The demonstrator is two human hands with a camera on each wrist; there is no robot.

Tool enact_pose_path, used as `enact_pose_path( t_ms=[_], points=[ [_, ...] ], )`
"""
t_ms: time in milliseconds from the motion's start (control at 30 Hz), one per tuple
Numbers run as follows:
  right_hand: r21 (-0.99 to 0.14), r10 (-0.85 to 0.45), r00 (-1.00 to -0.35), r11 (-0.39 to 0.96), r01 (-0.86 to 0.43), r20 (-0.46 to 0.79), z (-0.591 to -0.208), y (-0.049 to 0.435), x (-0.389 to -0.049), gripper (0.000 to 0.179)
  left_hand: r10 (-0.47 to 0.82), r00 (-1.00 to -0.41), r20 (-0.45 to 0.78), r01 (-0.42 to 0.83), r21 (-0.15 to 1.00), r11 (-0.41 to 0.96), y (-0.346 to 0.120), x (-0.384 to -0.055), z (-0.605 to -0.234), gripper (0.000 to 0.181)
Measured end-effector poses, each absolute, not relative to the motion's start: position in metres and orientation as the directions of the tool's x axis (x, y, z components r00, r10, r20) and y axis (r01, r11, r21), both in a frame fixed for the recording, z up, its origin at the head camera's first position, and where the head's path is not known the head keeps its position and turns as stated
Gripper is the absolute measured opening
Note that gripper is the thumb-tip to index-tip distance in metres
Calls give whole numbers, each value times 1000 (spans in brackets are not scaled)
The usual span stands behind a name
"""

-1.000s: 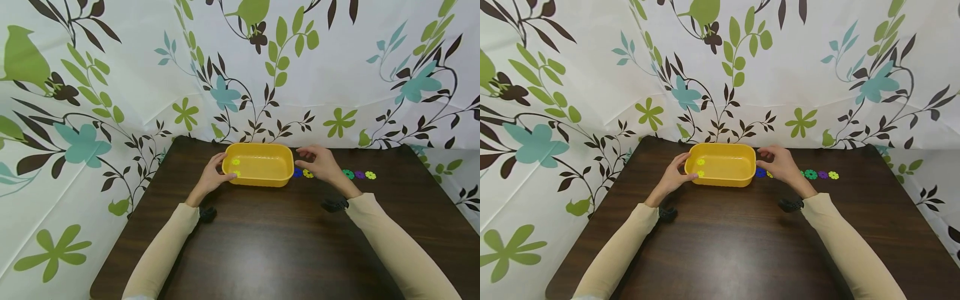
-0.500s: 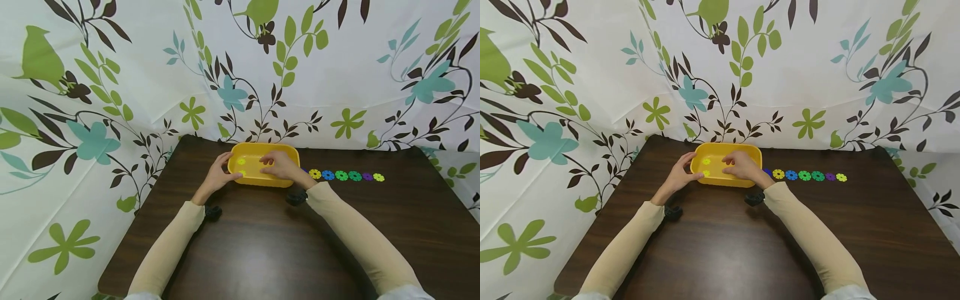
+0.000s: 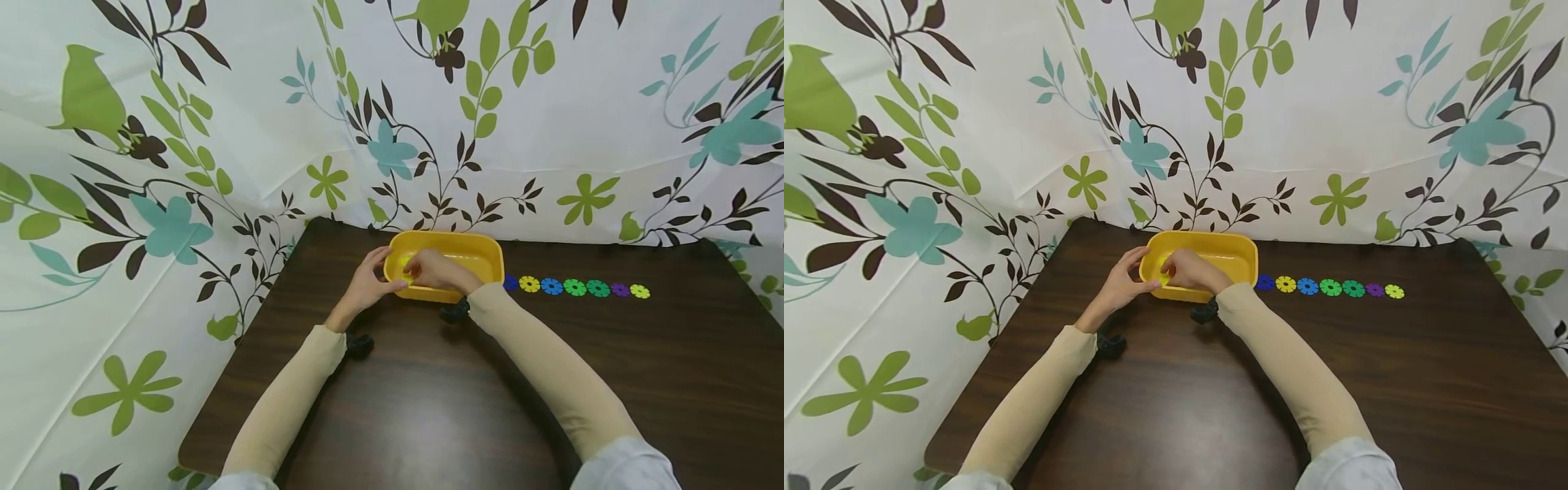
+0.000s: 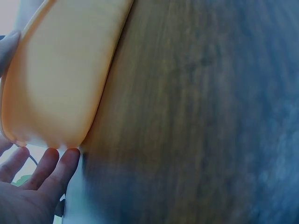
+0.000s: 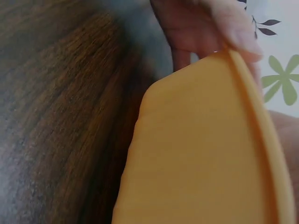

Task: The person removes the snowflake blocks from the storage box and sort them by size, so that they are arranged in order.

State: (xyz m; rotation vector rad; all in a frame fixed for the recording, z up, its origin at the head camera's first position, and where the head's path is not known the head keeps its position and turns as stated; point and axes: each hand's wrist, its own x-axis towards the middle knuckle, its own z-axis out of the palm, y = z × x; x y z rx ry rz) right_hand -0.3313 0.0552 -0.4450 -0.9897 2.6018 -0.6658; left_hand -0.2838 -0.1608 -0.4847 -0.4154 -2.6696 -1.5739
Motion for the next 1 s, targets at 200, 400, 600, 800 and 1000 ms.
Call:
enact_pose_path(
  t_ms=[200, 400, 600, 800, 1000],
  points=[
    [-488, -697, -707, 662, -569, -120, -449, 50, -337, 30, 224, -961, 160, 248, 856, 454, -158, -283, -482, 89],
    [-482, -688, -715, 672, -563, -125, -452, 48, -340, 23, 226, -962, 151, 241, 857, 455, -156, -283, -481, 89],
    [-483, -673, -729, 684, -547, -127, -453, 45, -343, 16, 214, -965, 151, 236, 855, 461, -157, -286, -483, 87],
    [-509, -652, -743, 695, -507, -149, -453, 44, -342, 18, 212, -967, 143, 227, 859, 458, -159, -285, -485, 85],
    [-542, -673, -720, 674, -501, -171, -453, 49, -340, 28, 210, -967, 142, 226, 855, 467, -160, -285, -486, 86]
  ],
)
